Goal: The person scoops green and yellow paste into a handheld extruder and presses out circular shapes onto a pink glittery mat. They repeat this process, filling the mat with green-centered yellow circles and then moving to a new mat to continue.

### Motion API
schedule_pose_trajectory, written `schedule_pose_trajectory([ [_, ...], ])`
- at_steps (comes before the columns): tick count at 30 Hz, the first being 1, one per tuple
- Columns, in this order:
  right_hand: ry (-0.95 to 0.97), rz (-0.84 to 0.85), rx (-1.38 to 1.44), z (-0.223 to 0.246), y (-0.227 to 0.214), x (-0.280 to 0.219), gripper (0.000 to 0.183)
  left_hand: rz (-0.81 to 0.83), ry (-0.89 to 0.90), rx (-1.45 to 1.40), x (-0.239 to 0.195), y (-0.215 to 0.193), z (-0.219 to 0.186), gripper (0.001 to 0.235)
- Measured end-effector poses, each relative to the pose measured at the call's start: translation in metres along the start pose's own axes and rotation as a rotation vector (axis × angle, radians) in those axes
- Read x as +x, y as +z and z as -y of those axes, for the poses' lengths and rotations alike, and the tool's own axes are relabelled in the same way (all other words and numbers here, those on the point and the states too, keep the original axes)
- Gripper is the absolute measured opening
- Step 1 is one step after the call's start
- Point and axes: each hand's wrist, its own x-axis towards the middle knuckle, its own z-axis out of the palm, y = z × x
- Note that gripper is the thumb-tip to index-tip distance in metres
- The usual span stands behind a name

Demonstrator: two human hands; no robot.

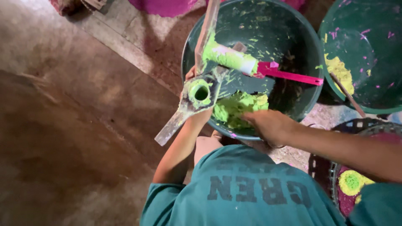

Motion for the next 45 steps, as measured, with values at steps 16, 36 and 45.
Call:
schedule_pose_trajectory([
  [16, 0.168, -0.230, 0.128, -0.063, -0.114, -0.155, 0.043, 0.650, 0.193, 0.405, 0.044, 0.025, -0.083, 0.080],
  [36, -0.049, -0.632, -1.034, 0.044, -0.082, -0.140, 0.017, 0.714, 0.229, 0.344, 0.029, 0.046, -0.046, 0.085],
  [45, 0.023, -0.634, -0.804, 0.053, -0.096, -0.185, 0.019, 0.533, -0.070, 0.422, 0.035, 0.029, -0.047, 0.069],
])
